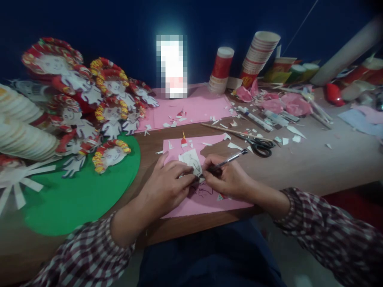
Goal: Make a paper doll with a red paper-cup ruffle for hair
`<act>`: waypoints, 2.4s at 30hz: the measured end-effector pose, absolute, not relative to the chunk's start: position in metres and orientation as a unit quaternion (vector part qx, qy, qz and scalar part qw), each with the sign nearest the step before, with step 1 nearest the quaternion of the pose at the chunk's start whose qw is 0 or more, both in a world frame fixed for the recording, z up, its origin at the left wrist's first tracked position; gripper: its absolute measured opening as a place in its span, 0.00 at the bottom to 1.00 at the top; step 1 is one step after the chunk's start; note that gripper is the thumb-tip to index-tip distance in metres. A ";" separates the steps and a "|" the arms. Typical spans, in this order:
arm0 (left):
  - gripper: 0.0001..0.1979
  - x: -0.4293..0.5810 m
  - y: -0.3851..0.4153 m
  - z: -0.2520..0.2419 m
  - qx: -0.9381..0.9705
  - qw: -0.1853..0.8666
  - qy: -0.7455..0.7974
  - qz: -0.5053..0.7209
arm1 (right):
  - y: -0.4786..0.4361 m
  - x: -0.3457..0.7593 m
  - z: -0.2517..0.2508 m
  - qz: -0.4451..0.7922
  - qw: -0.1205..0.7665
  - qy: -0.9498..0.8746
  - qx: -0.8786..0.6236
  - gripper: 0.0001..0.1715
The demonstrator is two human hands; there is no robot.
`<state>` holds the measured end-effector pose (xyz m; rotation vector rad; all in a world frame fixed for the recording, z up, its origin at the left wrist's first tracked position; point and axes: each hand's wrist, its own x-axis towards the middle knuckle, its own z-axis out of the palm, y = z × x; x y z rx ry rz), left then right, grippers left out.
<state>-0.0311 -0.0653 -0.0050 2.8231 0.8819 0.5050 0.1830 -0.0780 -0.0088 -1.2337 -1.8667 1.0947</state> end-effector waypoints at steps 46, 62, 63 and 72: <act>0.11 -0.032 -0.068 -0.005 0.938 0.066 0.303 0.157 | -0.078 0.181 -0.008 0.417 0.329 -0.705 -0.470 0.04; 0.11 -0.032 -0.067 -0.005 0.940 0.060 0.301 0.147 | -0.080 0.180 -0.005 0.429 0.327 -0.697 -0.472 0.03; 0.11 -0.033 -0.067 -0.005 0.941 0.060 0.300 0.147 | -0.080 0.180 -0.005 0.429 0.327 -0.697 -0.472 0.03; 0.11 -0.033 -0.067 -0.006 0.942 0.062 0.296 0.144 | -0.080 0.183 -0.006 0.422 0.310 -0.708 -0.473 0.02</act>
